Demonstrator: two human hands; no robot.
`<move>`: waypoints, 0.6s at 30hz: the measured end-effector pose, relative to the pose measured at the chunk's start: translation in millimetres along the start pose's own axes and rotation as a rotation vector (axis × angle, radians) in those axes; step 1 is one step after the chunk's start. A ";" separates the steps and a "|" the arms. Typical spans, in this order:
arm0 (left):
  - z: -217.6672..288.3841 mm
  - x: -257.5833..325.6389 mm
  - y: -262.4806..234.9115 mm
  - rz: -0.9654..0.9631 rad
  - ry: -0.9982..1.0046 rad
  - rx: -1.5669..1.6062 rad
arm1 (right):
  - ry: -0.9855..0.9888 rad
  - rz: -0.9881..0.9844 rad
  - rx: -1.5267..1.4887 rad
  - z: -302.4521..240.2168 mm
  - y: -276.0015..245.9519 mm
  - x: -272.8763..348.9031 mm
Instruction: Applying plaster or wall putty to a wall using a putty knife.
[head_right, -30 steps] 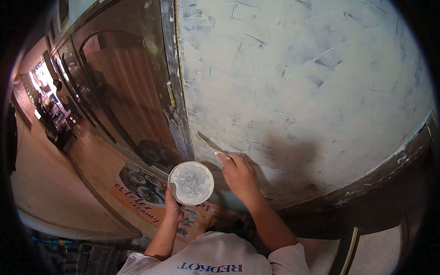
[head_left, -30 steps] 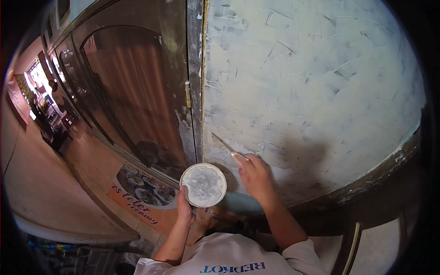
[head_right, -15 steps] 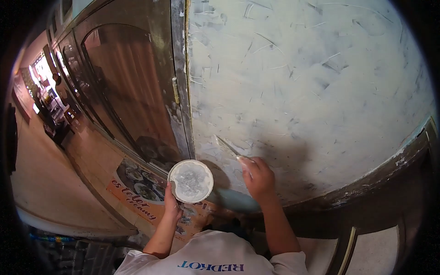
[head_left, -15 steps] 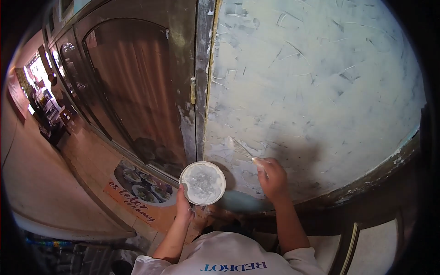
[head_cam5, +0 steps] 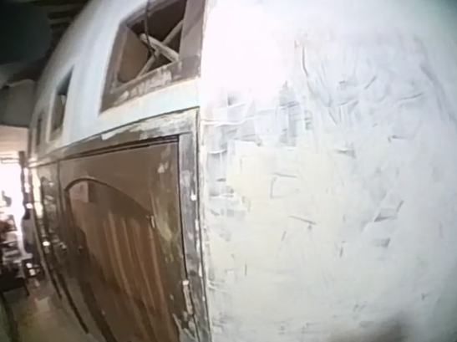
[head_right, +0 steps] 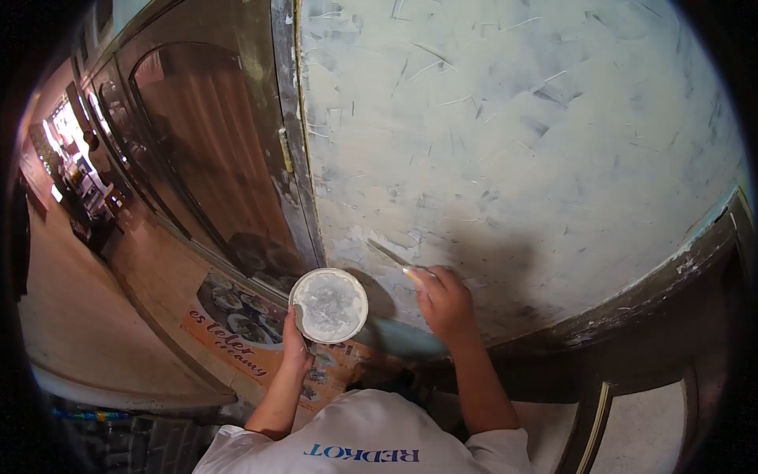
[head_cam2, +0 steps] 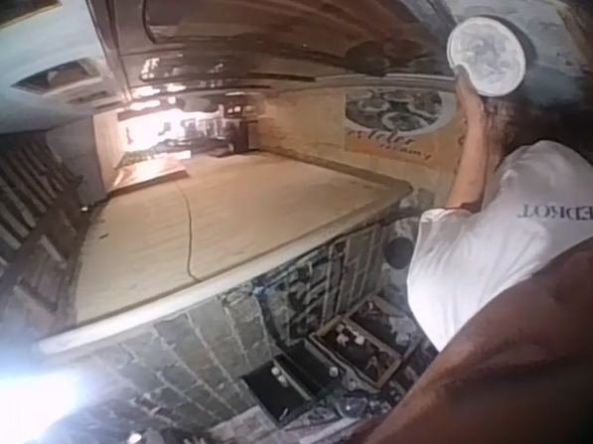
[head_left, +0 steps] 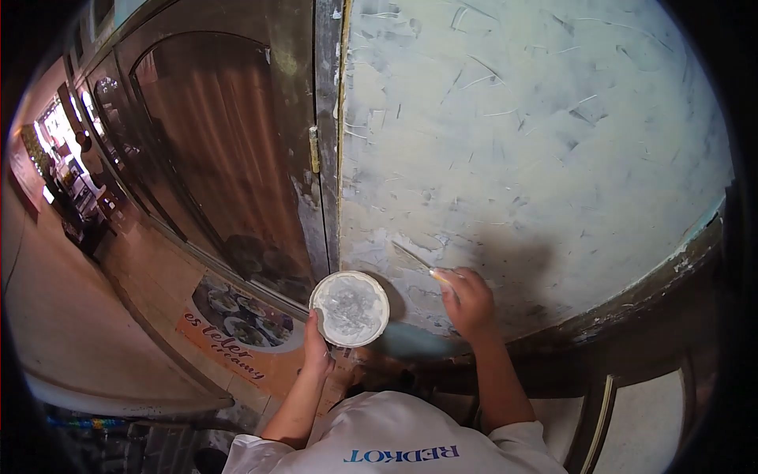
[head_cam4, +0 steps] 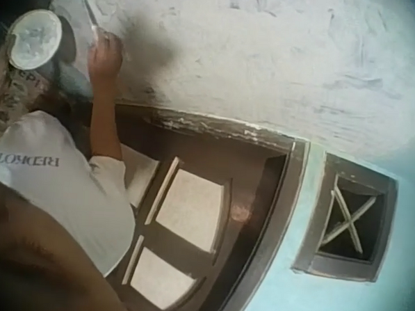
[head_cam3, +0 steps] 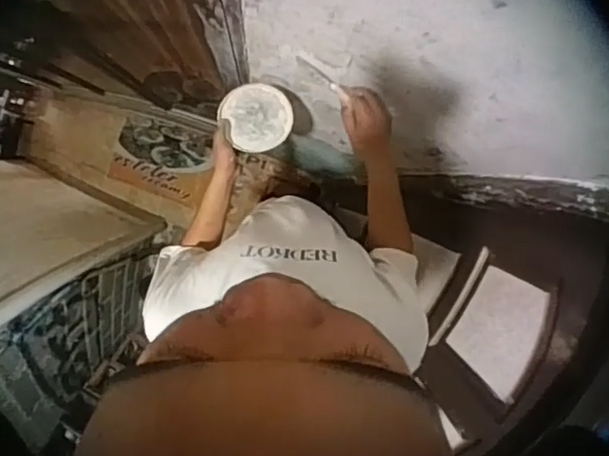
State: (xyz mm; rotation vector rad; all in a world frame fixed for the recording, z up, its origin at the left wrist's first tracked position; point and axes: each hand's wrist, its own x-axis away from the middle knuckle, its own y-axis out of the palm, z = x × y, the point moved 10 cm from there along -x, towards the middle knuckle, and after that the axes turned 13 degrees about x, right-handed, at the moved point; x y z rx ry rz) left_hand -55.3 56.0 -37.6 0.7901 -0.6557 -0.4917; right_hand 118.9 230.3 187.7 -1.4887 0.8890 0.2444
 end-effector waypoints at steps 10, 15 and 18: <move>11.9 0.0 -1.8 -0.004 0.070 -0.025 | 0.217 -0.048 -0.013 40.0 -11.2 11.6; 12.7 1.7 -1.8 0.018 0.075 0.005 | 0.263 -0.254 -0.203 30.9 -1.5 19.0; 10.6 1.7 5.5 0.017 0.069 0.032 | 0.160 -0.190 -0.274 8.9 -9.2 8.7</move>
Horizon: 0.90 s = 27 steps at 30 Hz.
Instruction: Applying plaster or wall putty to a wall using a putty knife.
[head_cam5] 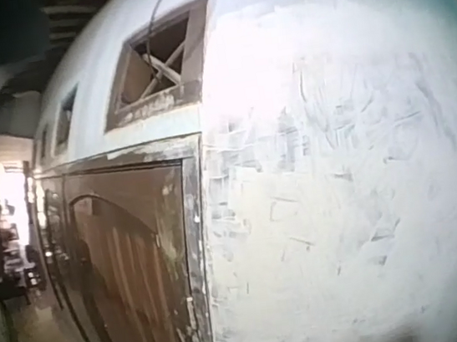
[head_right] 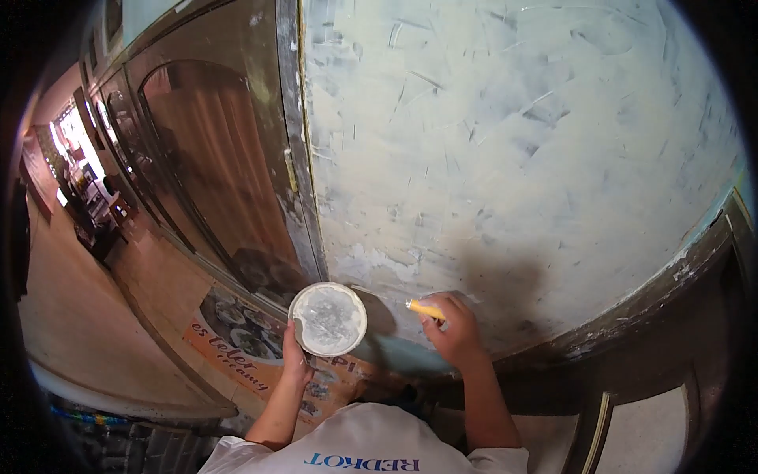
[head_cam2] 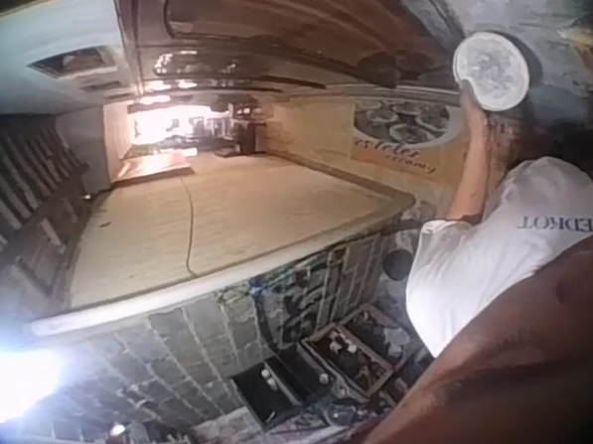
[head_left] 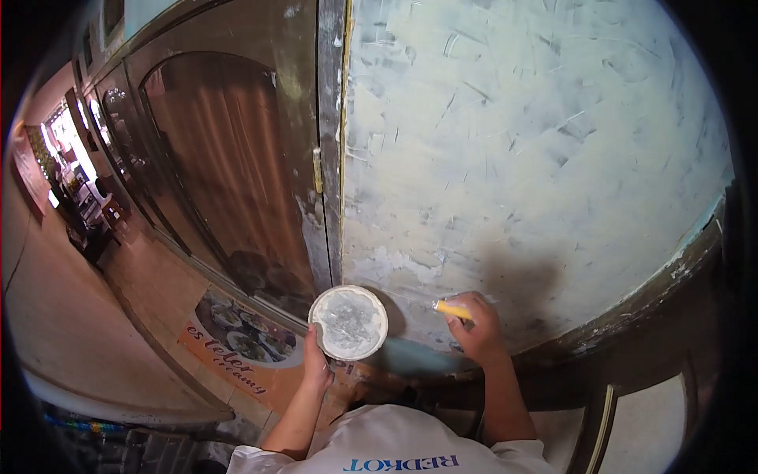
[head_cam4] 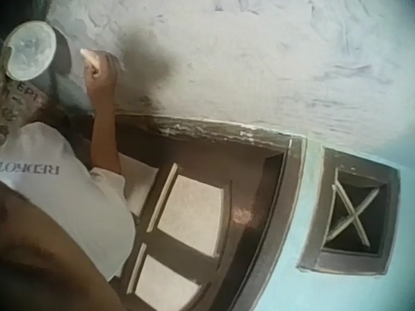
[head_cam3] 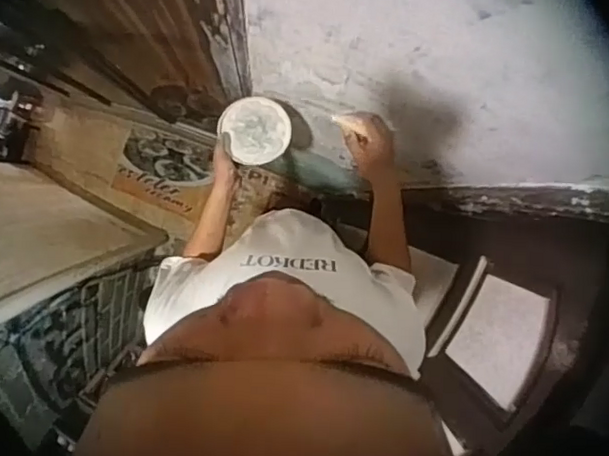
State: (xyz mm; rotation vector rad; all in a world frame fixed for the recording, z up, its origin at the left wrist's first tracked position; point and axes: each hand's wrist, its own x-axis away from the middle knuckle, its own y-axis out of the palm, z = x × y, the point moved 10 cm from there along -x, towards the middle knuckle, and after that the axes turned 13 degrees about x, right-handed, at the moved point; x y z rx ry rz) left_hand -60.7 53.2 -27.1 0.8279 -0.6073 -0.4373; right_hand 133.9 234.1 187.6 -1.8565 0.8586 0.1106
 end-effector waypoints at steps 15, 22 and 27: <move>4.2 -5.7 9.0 -0.078 0.022 -0.029 | -0.066 -0.279 -0.593 -35.2 71.5 -19.5; 20.2 -7.7 -6.8 -0.073 0.068 -0.020 | -0.325 -0.111 -0.350 -86.0 23.1 -52.3; 32.9 -2.9 0.4 -0.083 0.092 0.006 | -0.342 -0.224 -0.279 -120.6 12.3 -54.2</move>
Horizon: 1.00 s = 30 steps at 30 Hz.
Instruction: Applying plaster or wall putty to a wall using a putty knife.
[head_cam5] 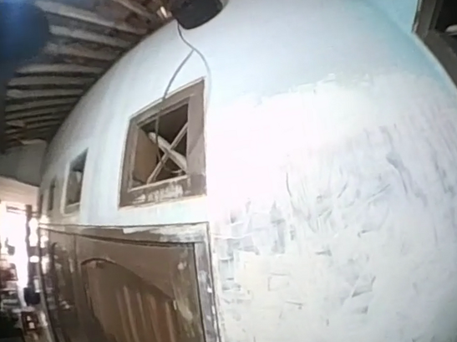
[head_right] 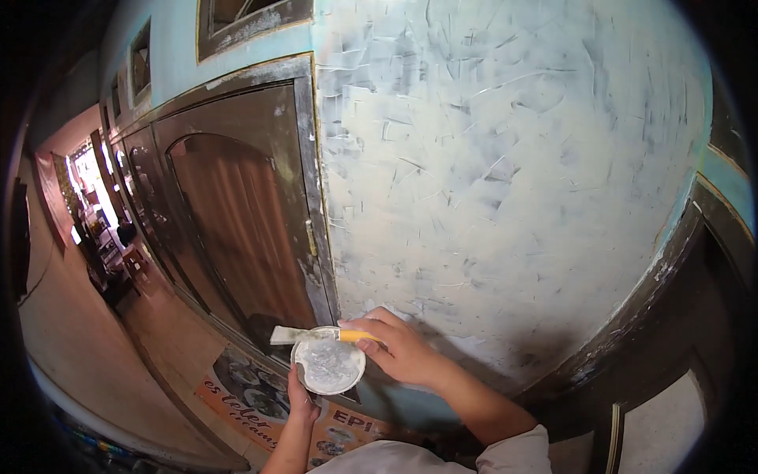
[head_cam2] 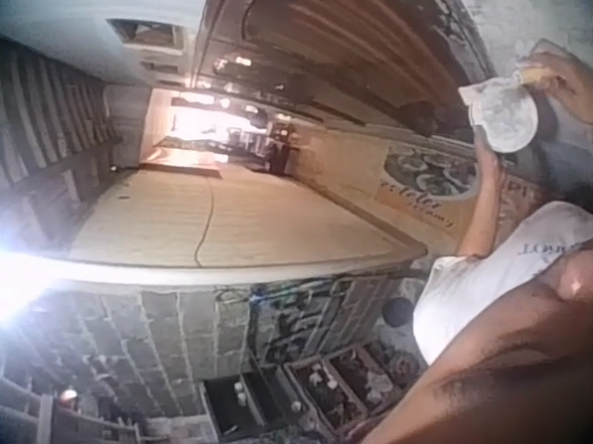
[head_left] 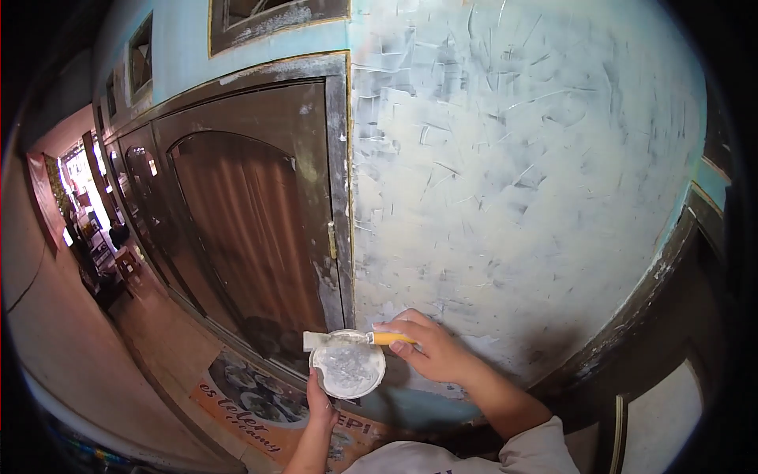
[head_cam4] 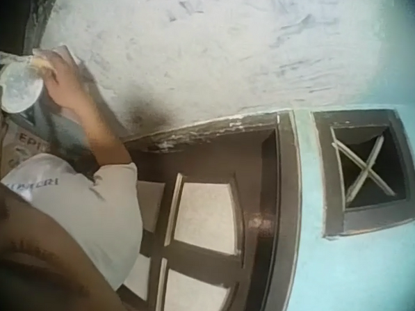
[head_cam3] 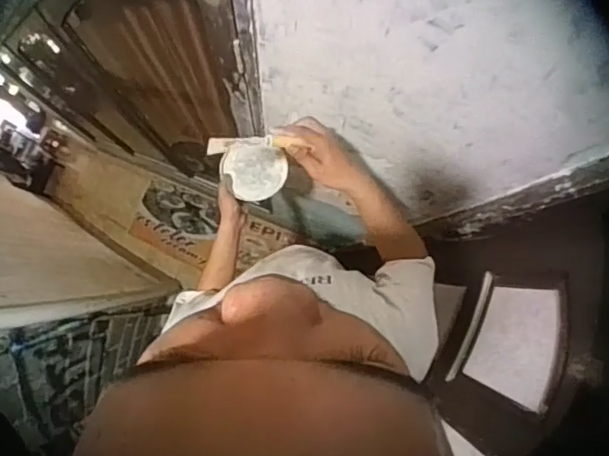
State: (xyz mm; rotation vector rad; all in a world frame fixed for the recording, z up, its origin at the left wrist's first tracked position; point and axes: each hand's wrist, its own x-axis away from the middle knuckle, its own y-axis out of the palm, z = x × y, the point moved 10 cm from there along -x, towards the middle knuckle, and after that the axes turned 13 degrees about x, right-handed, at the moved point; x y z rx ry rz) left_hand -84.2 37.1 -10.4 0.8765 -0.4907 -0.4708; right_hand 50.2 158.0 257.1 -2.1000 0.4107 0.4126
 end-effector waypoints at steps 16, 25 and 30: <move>6.7 -5.9 47.1 -0.148 -0.030 0.133 | -0.606 0.074 1.217 -57.4 -62.8 -59.4; 0.0 -10.7 41.3 -0.129 -0.031 0.167 | -0.630 0.077 1.556 -67.0 -94.4 -81.0; 5.1 -10.6 42.8 -0.119 -0.006 0.199 | -0.404 0.099 1.547 -89.6 -143.0 -86.0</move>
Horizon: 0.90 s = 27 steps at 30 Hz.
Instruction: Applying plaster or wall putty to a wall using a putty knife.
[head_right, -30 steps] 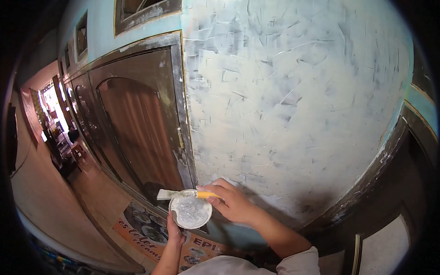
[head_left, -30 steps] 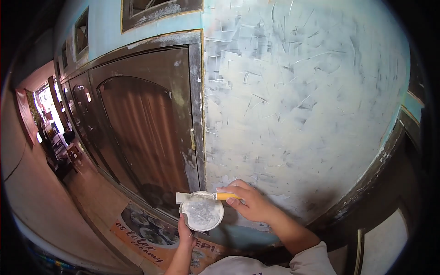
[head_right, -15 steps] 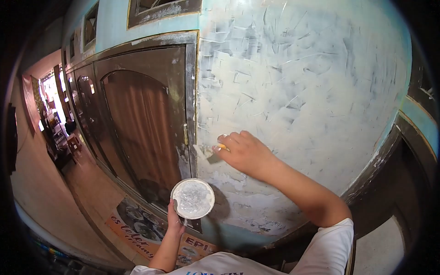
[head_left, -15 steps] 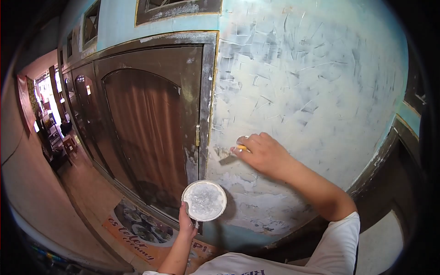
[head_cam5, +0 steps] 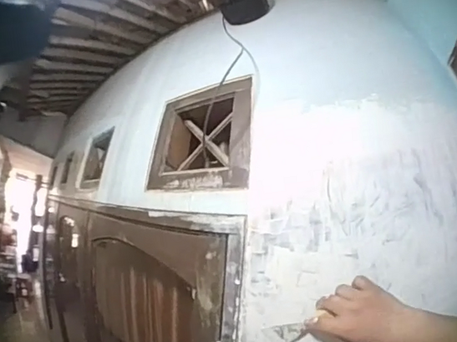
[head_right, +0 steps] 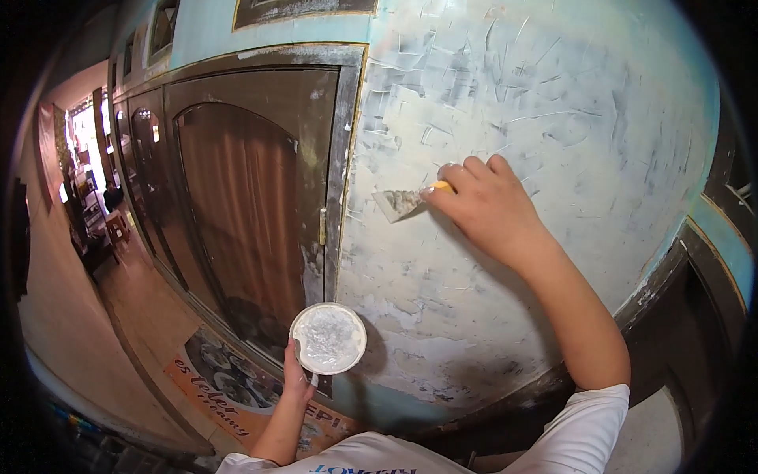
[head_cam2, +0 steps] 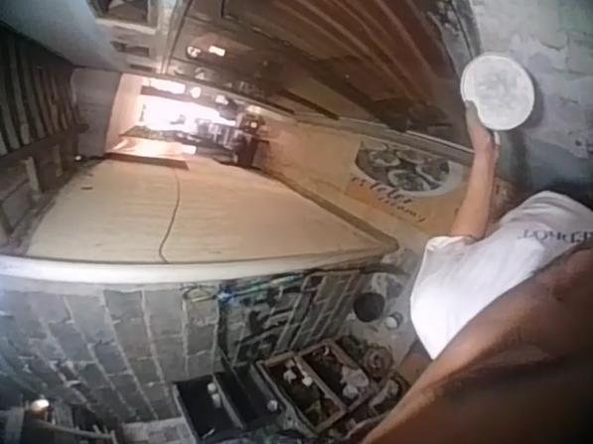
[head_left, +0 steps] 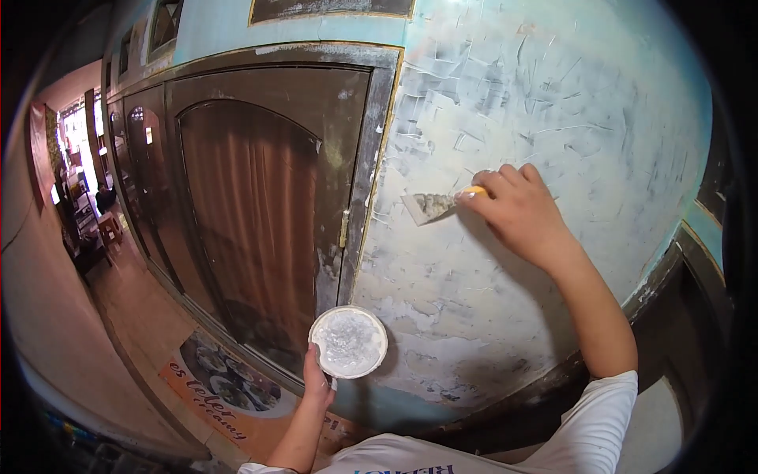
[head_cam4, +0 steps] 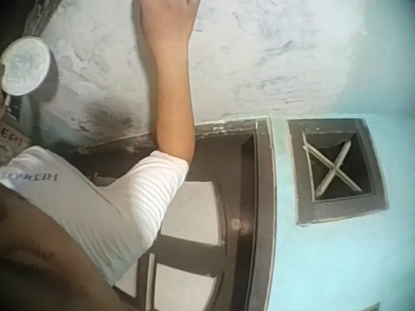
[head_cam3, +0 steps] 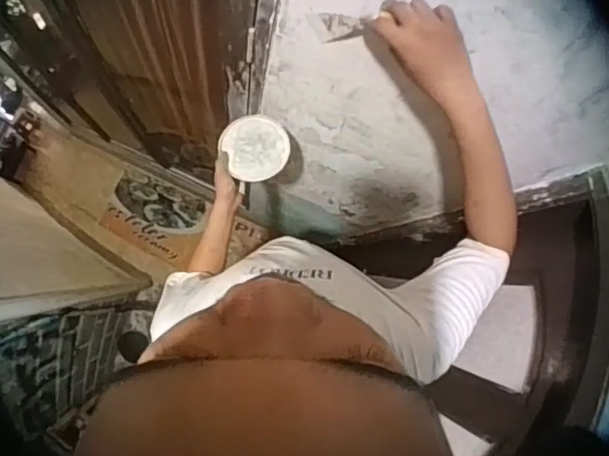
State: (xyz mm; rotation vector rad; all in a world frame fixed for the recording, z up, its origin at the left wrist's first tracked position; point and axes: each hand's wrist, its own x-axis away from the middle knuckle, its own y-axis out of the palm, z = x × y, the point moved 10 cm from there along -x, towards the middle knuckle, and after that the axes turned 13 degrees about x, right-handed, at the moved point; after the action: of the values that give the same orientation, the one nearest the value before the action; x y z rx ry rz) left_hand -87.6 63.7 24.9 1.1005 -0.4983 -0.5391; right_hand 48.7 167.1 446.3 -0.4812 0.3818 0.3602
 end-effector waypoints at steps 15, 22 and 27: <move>-16.1 -7.0 9.1 -0.032 -0.078 -0.006 | 0.080 0.011 -0.015 38.5 -21.4 0.0; -20.9 -4.8 14.1 -0.023 -0.113 -0.008 | 0.022 -0.017 -0.119 -5.1 0.0 -0.8; -14.1 -5.7 0.5 -0.013 -0.075 -0.005 | 0.423 0.038 -0.786 -60.2 42.3 25.5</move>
State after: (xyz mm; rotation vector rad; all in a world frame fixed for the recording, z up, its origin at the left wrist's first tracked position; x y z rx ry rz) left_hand -83.2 77.2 19.5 1.0826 -0.5550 -0.5942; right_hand 37.1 177.7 370.0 -1.3325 0.6590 0.4410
